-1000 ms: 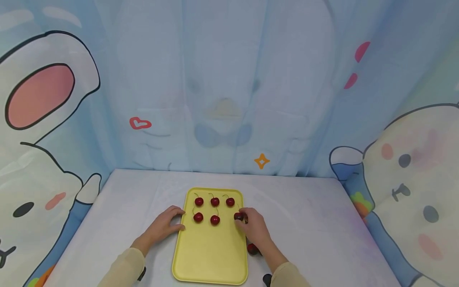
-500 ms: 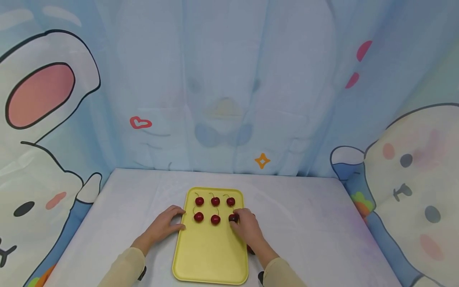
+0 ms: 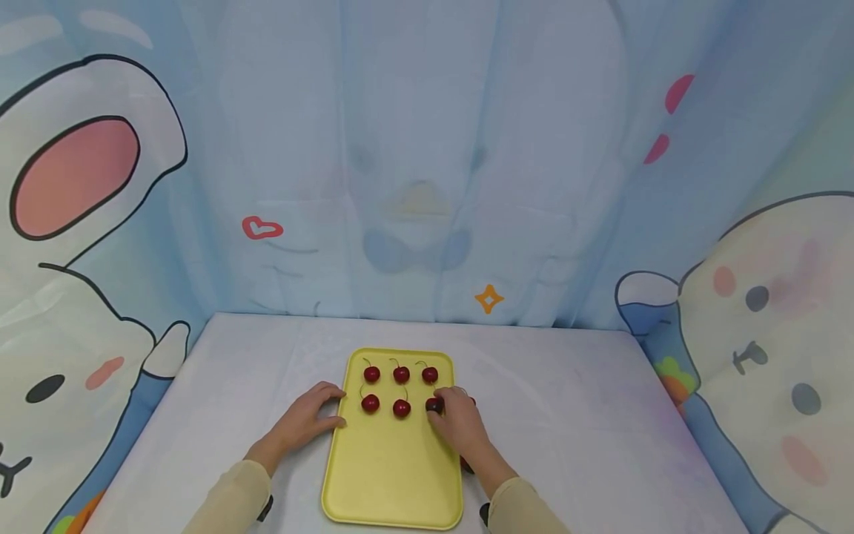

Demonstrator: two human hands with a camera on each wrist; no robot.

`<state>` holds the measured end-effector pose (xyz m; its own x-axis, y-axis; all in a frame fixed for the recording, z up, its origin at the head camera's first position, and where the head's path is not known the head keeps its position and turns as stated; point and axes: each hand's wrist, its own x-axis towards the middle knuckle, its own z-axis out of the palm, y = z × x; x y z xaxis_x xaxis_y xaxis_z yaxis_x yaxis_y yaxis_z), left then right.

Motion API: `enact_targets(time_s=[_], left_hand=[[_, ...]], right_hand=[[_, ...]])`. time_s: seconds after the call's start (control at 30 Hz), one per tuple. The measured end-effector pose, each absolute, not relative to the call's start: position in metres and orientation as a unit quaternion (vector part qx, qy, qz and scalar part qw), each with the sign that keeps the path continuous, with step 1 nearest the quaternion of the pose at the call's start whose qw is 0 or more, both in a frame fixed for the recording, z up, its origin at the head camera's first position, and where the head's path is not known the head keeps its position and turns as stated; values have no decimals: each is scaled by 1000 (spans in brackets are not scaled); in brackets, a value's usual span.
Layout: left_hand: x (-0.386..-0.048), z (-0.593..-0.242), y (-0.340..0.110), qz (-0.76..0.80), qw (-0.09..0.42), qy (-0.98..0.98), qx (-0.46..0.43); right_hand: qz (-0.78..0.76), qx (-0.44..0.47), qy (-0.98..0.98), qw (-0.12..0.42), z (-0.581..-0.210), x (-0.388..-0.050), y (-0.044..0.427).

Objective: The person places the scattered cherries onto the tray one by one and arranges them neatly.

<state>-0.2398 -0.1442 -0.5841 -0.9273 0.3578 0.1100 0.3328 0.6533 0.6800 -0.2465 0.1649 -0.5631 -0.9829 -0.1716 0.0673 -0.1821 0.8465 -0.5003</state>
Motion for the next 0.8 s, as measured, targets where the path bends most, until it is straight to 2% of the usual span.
enact_targets(time_s=[0.37, 0.8], left_hand=[[-240, -584, -144, 373, 20, 909, 185], [-239, -585, -145, 374, 17, 908, 190]], right_hand=[[275, 68, -959, 3, -557, -241, 170], [321, 4, -947, 11, -548, -219, 213]])
